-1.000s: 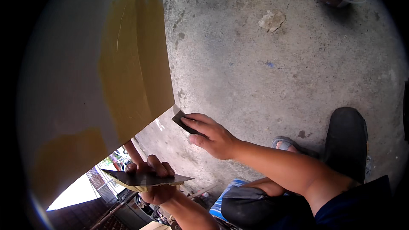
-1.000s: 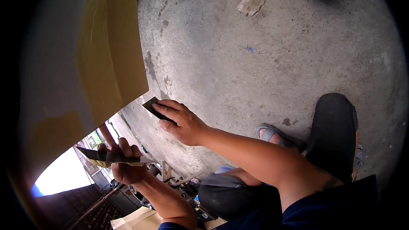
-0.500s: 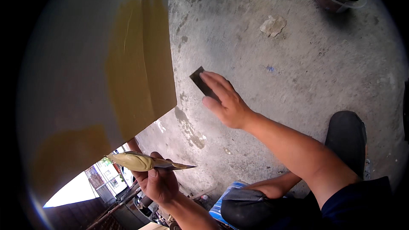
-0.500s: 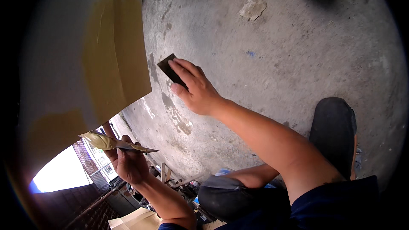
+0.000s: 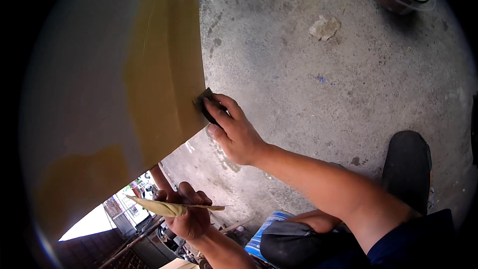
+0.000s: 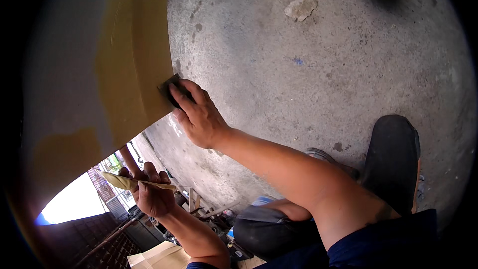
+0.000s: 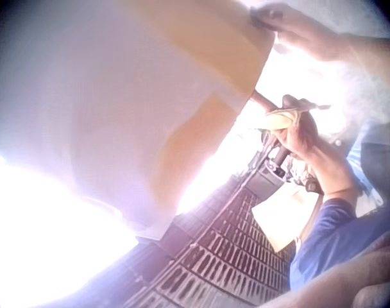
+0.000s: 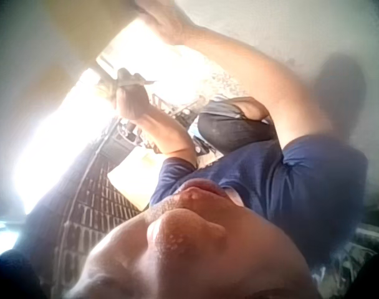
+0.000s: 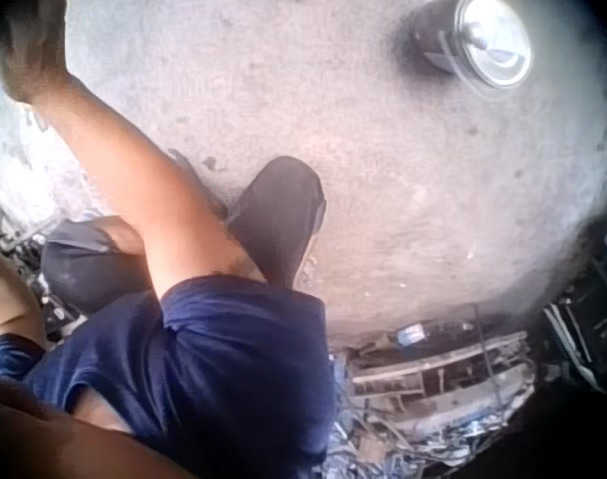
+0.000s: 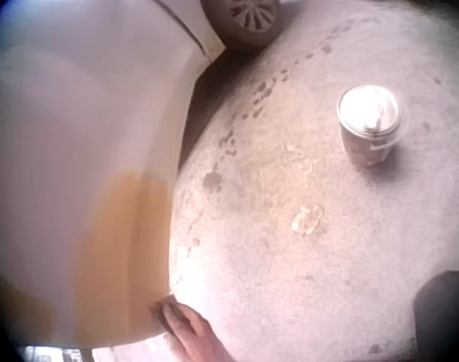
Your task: The person applies a beige filler paste to a car door using a small scraper and smooths it with a larger scraper. The person repeatedly transfers filler between the tools and spreads it over a damaged area on the door panel.
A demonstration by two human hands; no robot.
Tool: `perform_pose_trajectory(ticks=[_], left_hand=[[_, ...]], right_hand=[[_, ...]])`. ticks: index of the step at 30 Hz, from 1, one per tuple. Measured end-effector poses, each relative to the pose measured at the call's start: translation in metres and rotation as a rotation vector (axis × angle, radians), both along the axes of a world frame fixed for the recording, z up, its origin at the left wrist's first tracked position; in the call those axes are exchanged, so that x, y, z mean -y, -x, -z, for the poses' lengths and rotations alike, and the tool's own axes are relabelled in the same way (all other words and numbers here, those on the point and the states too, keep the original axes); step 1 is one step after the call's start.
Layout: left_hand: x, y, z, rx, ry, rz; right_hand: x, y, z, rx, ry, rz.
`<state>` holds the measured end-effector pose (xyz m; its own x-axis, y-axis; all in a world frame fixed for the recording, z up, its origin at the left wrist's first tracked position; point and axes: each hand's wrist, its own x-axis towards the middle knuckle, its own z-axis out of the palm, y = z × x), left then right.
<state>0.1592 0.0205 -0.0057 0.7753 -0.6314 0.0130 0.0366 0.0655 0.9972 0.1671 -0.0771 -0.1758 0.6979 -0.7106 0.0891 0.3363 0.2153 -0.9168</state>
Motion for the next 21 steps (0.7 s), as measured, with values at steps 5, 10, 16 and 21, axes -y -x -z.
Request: perform_pose_trajectory(ticks=[5, 10, 16, 21], left_hand=[[-0.002, -0.003, 0.002, -0.070, 0.053, 0.000], [-0.005, -0.003, 0.005, 0.051, -0.026, -0.084], [-0.008, -0.004, 0.001, -0.016, -0.003, 0.013], [0.000, 0.000, -0.001, -0.027, -0.015, 0.051]], right_hand=[[-0.043, 0.042, 0.010, -0.012, 0.117, -0.170], [0.012, 0.019, 0.041, -0.044, -0.055, -0.122], [0.140, -0.067, 0.050, -0.041, 0.053, 0.019], [0.181, -0.090, 0.044, -0.026, 0.047, 0.073]])
